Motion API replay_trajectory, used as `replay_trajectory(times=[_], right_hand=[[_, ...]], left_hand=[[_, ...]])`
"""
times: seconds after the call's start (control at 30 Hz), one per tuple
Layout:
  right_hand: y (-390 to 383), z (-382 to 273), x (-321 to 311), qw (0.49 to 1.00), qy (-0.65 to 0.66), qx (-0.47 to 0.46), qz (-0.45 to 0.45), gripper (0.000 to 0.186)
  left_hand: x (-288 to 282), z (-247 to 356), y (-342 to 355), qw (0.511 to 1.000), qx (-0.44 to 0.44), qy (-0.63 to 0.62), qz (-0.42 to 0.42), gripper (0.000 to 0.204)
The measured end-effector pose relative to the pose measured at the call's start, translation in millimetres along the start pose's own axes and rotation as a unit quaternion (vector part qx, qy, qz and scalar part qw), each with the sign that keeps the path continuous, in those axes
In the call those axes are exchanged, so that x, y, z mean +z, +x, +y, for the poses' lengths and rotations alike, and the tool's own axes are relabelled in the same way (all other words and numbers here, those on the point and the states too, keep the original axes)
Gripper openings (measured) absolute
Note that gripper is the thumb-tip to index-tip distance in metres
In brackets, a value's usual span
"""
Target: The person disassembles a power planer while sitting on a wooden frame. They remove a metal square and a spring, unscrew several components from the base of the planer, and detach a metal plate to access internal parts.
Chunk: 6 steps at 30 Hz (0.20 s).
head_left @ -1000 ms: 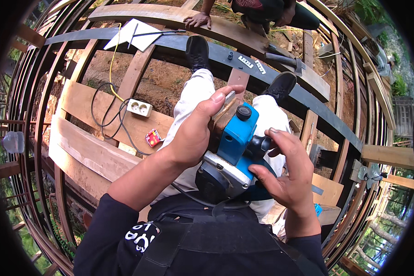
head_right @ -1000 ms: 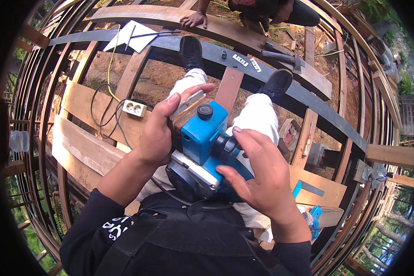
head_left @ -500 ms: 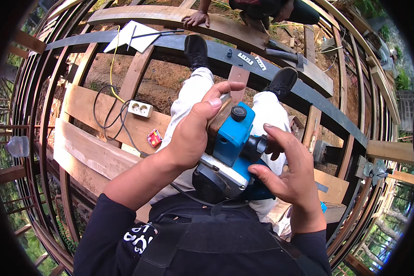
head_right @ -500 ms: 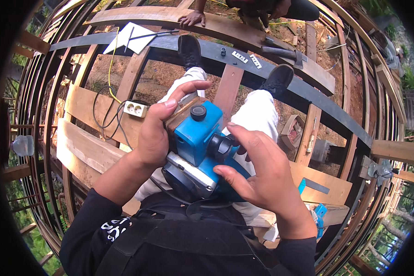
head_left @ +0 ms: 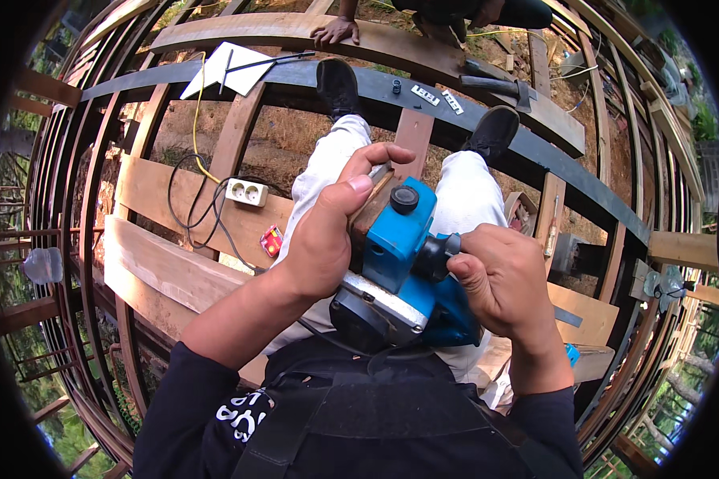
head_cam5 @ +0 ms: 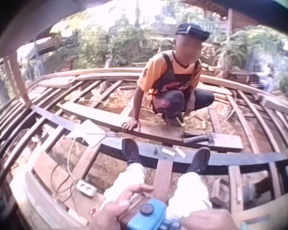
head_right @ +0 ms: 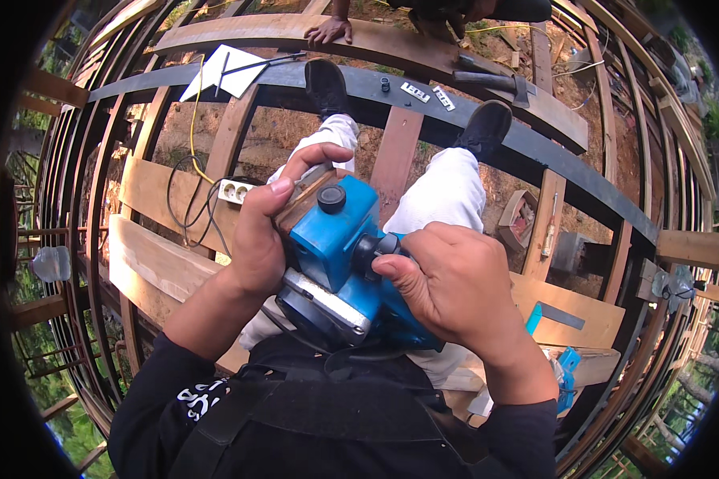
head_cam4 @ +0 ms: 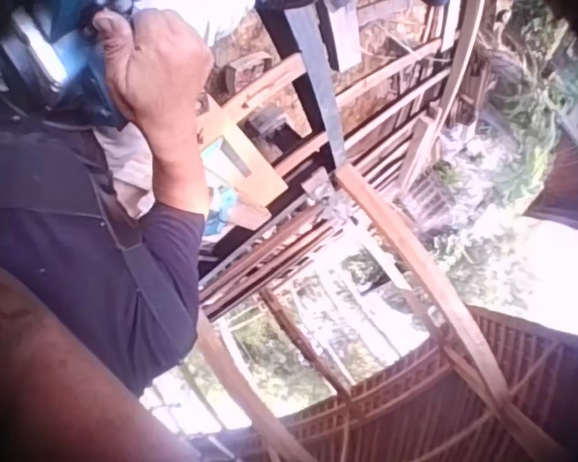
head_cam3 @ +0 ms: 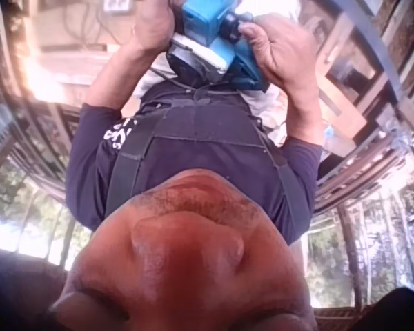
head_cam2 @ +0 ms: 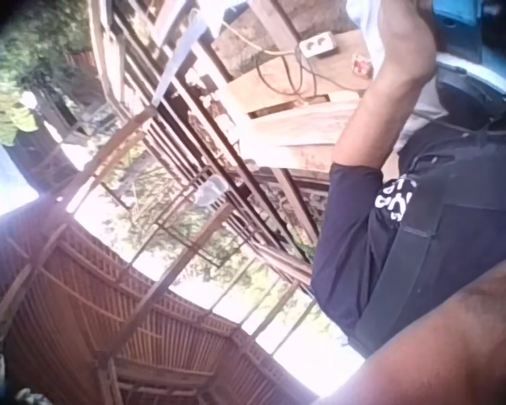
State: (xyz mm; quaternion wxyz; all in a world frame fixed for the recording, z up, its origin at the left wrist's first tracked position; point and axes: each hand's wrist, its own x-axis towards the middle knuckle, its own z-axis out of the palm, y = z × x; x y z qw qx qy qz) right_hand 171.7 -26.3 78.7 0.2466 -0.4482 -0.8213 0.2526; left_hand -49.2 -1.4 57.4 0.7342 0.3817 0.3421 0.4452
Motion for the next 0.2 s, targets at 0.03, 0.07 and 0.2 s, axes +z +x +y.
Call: replay_trajectory(times=[0.03,0.07,0.2], right_hand=[[2.8,-1.0,-2.9,0.999,-0.014,-0.003,-0.033,0.051],[6.9,-9.8,-3.6,0.999,0.051,0.006,0.017,0.052],[3.6,-8.4,7.8,0.998,0.02,-0.045,0.04,0.052]], left_hand=[[-0.2,0.6,-2.1,1.0,0.004,-0.011,0.001,0.057],[-0.9,1.3,-3.5,1.0,0.009,-0.022,0.003,0.051],[-3.2,-0.1,0.5,1.0,0.009,-0.013,-0.005,0.052]])
